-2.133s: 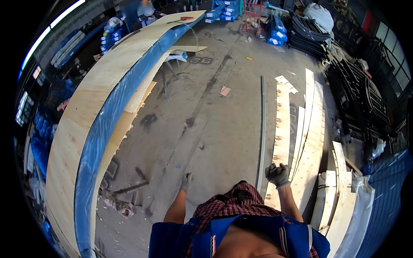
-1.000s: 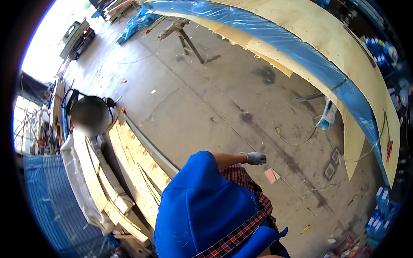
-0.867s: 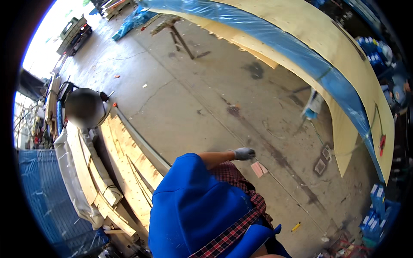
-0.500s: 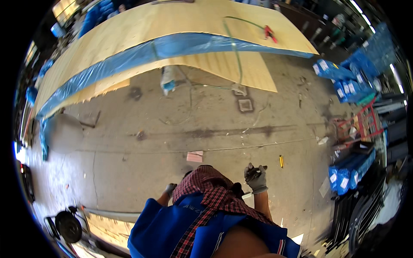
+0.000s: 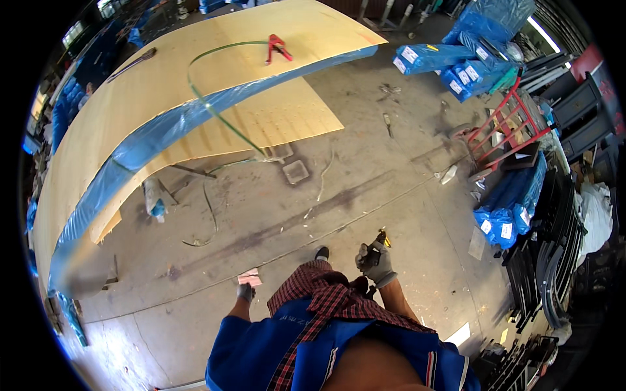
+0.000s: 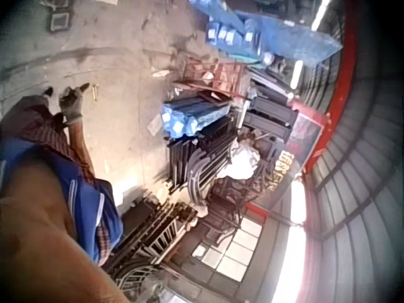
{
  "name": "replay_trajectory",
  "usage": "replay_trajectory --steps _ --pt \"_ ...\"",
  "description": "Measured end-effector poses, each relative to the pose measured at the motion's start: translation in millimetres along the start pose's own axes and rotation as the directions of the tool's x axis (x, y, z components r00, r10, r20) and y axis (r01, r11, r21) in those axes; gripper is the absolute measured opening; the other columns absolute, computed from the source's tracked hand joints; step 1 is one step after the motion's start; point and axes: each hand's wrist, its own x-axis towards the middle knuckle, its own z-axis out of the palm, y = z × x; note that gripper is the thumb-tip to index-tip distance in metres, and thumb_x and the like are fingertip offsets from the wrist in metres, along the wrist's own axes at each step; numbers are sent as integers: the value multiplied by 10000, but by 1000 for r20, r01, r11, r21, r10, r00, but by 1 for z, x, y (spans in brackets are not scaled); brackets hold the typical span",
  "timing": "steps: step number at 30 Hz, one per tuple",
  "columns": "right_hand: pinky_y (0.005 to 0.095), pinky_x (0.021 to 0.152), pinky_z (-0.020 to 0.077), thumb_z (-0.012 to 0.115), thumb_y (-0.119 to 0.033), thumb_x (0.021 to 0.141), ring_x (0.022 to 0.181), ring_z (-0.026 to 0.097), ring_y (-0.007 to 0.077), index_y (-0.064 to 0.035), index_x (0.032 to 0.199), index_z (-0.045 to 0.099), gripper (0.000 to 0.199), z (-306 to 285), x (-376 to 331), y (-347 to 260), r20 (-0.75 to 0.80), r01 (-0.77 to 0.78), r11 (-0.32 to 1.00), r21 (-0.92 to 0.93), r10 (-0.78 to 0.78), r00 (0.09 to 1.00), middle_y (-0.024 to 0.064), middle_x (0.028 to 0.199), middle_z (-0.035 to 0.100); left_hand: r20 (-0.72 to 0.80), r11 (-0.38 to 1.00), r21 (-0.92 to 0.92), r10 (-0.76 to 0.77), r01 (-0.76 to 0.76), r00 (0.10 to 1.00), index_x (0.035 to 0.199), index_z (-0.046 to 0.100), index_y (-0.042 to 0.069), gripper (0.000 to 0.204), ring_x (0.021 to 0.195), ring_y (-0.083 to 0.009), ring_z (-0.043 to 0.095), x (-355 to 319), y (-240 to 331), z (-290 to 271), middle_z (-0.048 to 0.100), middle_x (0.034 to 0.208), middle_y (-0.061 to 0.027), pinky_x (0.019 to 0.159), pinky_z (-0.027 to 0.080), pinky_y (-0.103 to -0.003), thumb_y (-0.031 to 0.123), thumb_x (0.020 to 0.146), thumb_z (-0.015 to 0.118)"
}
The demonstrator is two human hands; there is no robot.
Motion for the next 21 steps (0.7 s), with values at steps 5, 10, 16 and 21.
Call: replay_trajectory --steps 5,10,16,21 --pt "348 649 462 570 -243 848 626 567 190 -57 796 571 194 -36 1 -128 -230 211 977 -15 -208 950 55 691 582 233 950 174 215 -258 948 825 579 64 163 536 -137 509 26 185 246 532 632 -37 490 403 -280 198 907 537" --pt "343 630 458 545 -181 836 612 554 179 -89 725 555 145 -64 36 -221 -235 239 969 -63 -248 940 35 659 561 549 714 152 515 -684 659 1043 575 8 237 754 -137 608 14 342 443 637 865 -62 640 484 -268 213 927 549" --pt "331 614 507 532 -185 856 632 603 238 -35 836 593 164 -89 146 -322 -64 13 991 -135 -22 998 96 702 621 514 756 212 454 -620 728 1061 564 17 276 792 -158 615 24 386 576 645 934 -73 675 495 -301 260 931 555" --pt "333 560 509 534 -234 866 659 633 241 -10 918 562 231 42 194 -407 -212 -239 798 -553 143 967 152 785 656 455 839 154 408 -521 792 1046 581 21 261 734 -139 600 -6 425 611 637 863 -60 642 480 -277 256 943 535"
